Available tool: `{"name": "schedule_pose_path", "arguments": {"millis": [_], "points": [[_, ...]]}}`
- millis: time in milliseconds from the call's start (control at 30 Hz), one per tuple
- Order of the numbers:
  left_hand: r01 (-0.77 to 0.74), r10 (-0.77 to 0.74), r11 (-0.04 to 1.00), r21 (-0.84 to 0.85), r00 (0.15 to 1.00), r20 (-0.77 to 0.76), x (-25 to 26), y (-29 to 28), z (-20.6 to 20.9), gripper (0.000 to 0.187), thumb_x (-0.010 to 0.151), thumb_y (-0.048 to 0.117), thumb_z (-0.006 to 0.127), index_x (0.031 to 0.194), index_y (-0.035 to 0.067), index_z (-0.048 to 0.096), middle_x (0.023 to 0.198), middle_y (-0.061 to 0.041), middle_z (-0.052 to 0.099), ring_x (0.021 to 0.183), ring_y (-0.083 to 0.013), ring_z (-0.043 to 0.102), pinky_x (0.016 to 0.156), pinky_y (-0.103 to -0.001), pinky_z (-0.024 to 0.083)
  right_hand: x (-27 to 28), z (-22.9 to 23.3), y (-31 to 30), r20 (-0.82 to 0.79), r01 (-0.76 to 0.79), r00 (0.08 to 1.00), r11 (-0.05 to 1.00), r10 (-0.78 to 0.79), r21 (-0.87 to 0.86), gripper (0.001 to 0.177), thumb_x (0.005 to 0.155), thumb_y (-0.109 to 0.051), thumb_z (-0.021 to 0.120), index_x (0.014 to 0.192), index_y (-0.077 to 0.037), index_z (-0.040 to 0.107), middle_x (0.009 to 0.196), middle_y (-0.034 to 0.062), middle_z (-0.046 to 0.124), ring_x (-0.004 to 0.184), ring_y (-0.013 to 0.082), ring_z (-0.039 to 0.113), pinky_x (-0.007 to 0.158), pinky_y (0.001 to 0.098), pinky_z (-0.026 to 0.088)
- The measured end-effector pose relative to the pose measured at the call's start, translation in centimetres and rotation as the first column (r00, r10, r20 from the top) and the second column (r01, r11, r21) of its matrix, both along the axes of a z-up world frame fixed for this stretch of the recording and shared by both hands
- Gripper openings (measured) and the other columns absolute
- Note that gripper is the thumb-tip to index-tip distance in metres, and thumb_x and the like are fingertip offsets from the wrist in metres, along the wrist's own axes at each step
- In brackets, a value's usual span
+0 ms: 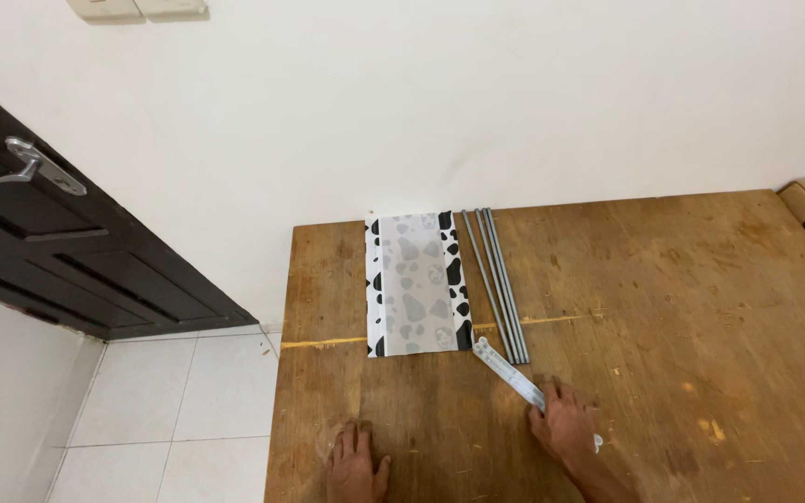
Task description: The person disassembles a four-tiered fabric shoe rack by removing the top shelf and separating the metal frame from the fabric. They then reassemble the rack by inserting metal poles into the fabric sleeves and reattaching the shelf.
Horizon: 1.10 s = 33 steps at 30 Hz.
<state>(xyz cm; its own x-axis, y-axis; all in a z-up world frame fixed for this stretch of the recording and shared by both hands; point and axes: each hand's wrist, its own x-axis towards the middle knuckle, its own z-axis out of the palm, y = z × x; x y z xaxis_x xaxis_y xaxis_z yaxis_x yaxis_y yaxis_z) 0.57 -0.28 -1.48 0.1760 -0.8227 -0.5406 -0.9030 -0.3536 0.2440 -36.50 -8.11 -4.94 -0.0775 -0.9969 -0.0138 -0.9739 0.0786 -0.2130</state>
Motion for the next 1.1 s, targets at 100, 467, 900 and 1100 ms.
{"name": "schedule_pose_path", "arguments": {"millis": [100,467,900,1100], "points": [[-0.005,0.005,1.000,-0.005,1.000,-0.007,-0.1,0.1,-0.1,0.075,0.095,0.042,0.067,0.155,0.017,0.029,0.165,-0.011,0.019,0.155,-0.0314,0.017,0.127,-0.049,0.020,0.2,-0.2,0.2,0.006,0.043,0.999,0.999,-0.043,0.032,0.046,0.084,-0.036,0.066,0.124,-0.015,0.061,0.126,0.0156,0.062,0.120,0.0371,0.058,0.102,0.0513,0.046],[0.013,-0.014,0.994,0.112,1.000,0.009,0.3,-0.7,-0.6,0.076,0.098,0.047,0.063,0.157,0.020,0.025,0.167,-0.008,0.014,0.158,-0.0281,0.012,0.128,-0.050,0.018,-0.3,-0.5,1.0,0.125,0.146,0.980,0.987,-0.152,0.062,0.042,0.084,-0.032,0.069,0.120,-0.011,0.060,0.115,0.0202,0.065,0.109,0.0401,0.063,0.092,0.0523,0.052],[0.067,-0.064,0.988,0.139,0.998,-0.027,2.1,-1.4,-8.2,0.085,0.096,0.053,0.066,0.160,0.019,0.021,0.169,-0.011,0.006,0.157,-0.0349,0.007,0.128,-0.056,0.012,6.8,2.3,-6.9,0.172,0.029,0.984,0.997,-0.040,0.065,0.033,0.096,-0.025,0.061,0.119,-0.003,0.052,0.111,0.0254,0.061,0.105,0.0443,0.063,0.087,0.0540,0.054],[0.010,-0.012,0.985,0.175,1.000,0.008,2.3,-3.1,-11.6,0.088,0.092,0.054,0.069,0.159,0.022,0.023,0.168,-0.010,0.008,0.158,-0.0328,0.009,0.128,-0.056,0.013,7.7,2.4,-13.1,0.024,-0.044,0.999,0.992,0.041,0.115,0.030,0.099,-0.024,0.058,0.121,-0.005,0.051,0.121,0.0227,0.057,0.106,0.0403,0.066,0.087,0.0481,0.059]]}}
